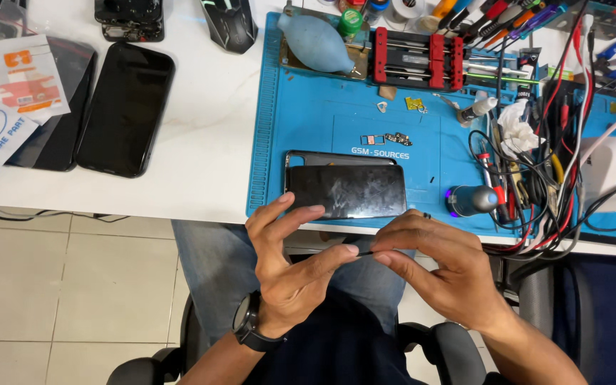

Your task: The person uses a UV light to cure adhesive on a smartphone screen, then uses a small metal tool to pry and separate the screen from the frame. They continue to work on the device's edges and wipe the screen with a cloth.

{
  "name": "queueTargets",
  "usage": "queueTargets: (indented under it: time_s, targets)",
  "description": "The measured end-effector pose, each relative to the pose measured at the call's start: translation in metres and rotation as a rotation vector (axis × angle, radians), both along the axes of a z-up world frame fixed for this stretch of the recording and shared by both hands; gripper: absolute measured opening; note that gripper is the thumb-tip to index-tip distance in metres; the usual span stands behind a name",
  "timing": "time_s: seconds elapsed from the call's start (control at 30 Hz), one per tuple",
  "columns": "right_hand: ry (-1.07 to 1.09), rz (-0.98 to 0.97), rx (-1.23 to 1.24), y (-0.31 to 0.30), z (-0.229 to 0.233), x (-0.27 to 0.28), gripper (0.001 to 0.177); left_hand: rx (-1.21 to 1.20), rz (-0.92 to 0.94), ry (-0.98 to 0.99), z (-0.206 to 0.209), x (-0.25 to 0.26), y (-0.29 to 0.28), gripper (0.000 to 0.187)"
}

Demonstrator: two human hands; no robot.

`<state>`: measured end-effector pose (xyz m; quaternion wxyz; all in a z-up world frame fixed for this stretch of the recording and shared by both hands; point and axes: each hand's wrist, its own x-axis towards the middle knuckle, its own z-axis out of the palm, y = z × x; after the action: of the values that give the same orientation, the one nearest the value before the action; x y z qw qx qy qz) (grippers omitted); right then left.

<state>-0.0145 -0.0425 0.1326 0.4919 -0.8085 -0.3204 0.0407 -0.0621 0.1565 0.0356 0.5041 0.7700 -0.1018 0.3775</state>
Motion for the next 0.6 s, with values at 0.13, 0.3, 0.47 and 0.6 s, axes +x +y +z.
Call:
queueTargets:
  time_s: [0.13, 0.3, 0.47, 0.6]
  targets:
    - [0.022, 0.029, -0.018, 0.006, -0.003, 0.008, 0.019, -0.046, -0.016, 0.019, -0.003, 0.002, 0.005, 0.011]
    - [-0.015, 0.054, -0.026, 0.016, -0.01, 0.021, 0.015, -0.045, -0.023, 0.084, -0.005, 0.008, 0.015, 0.019]
    - [-0.39, -0.066, -0.151, 0.038, -0.068, 0.079, 0.003, 0.086, 0.061, 0.189, -0.024, 0.058, 0.054, 0.025]
    - [-0.645, -0.054, -0.259, 0.052, -0.105, 0.106, 0.004, 0.319, 0.016, 0.194, -0.013, 0.098, 0.079, 0.01]
